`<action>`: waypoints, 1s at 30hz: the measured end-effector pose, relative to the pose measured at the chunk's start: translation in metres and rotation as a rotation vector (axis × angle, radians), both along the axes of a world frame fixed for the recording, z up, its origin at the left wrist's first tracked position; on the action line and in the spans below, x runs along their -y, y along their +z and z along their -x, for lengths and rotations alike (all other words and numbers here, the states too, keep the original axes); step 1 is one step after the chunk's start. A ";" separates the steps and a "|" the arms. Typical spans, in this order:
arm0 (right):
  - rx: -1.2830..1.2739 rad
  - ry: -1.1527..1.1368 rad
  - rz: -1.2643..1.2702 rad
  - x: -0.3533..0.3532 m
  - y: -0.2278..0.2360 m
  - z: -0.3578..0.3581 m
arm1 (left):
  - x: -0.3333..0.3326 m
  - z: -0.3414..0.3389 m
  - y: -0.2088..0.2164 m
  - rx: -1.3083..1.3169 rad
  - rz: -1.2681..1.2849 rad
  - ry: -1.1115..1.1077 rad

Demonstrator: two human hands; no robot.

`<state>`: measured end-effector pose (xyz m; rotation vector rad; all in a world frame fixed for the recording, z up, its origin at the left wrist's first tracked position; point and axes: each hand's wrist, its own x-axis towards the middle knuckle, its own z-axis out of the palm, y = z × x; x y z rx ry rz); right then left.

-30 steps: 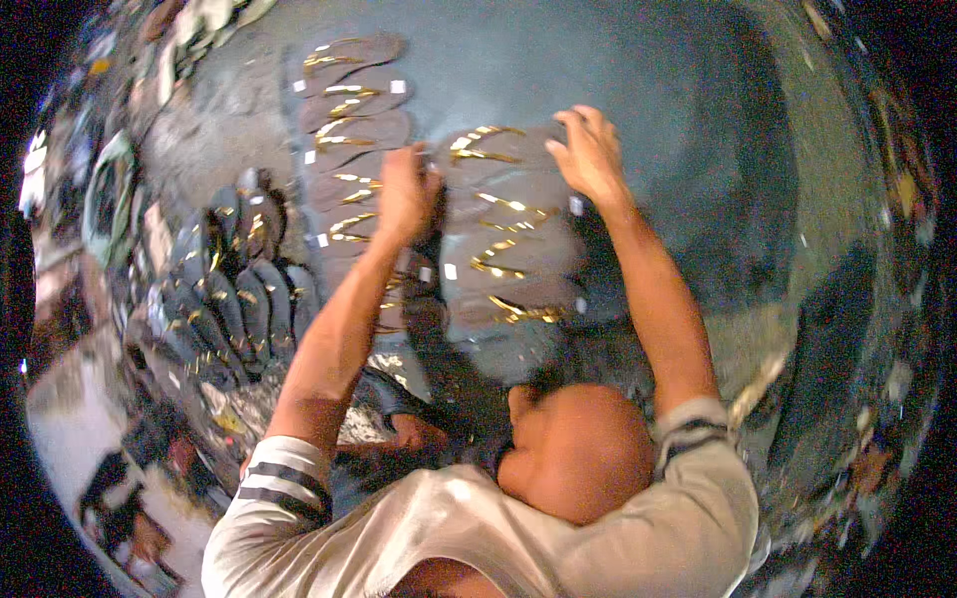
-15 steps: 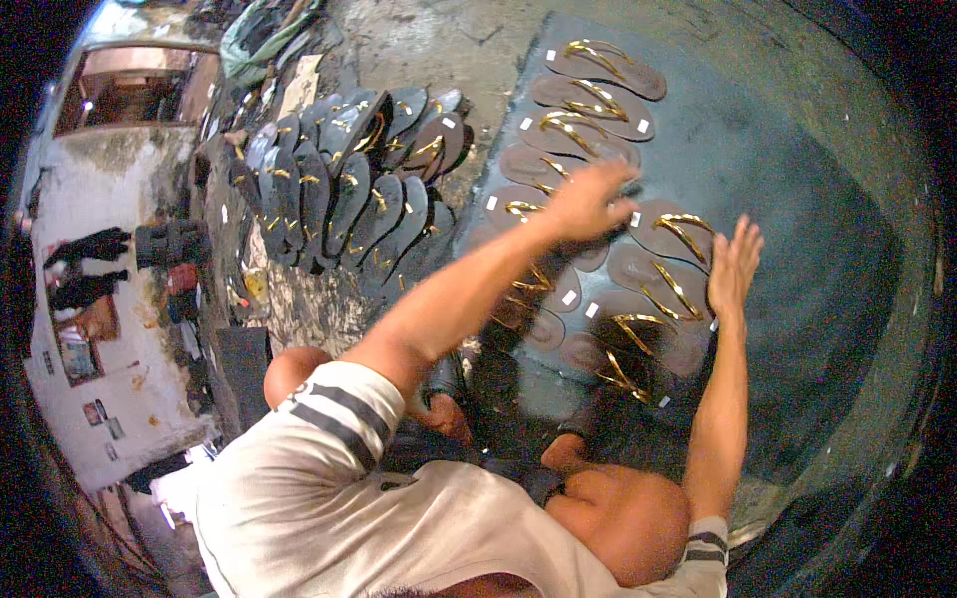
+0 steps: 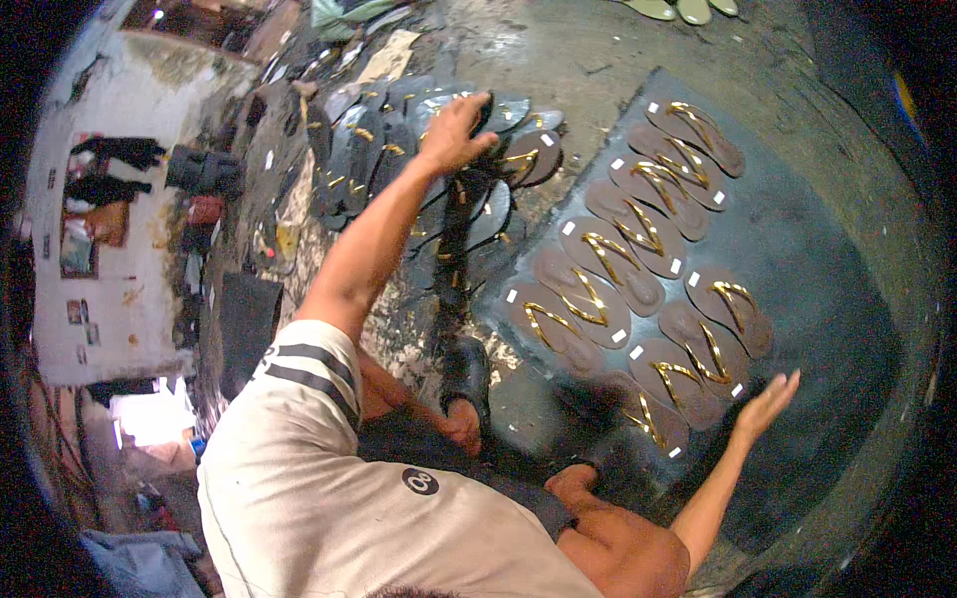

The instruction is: The person sits on the floor and assembles flip-flops by attaching straps to soles. They pick up soles and straps, align them, and press them together, then place the finished flip-flops in a pile.

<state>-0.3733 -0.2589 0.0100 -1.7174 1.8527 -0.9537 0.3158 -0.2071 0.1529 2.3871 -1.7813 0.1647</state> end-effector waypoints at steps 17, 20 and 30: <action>0.261 -0.119 -0.018 0.004 0.038 -0.024 | -0.183 -0.103 0.056 -0.041 -0.092 0.765; 0.182 -0.122 0.015 0.003 0.028 -0.009 | -0.161 -0.111 0.086 -0.036 0.220 0.641; 0.839 0.851 -0.411 0.003 0.169 -0.180 | -0.028 0.205 0.086 -1.458 -0.745 -0.303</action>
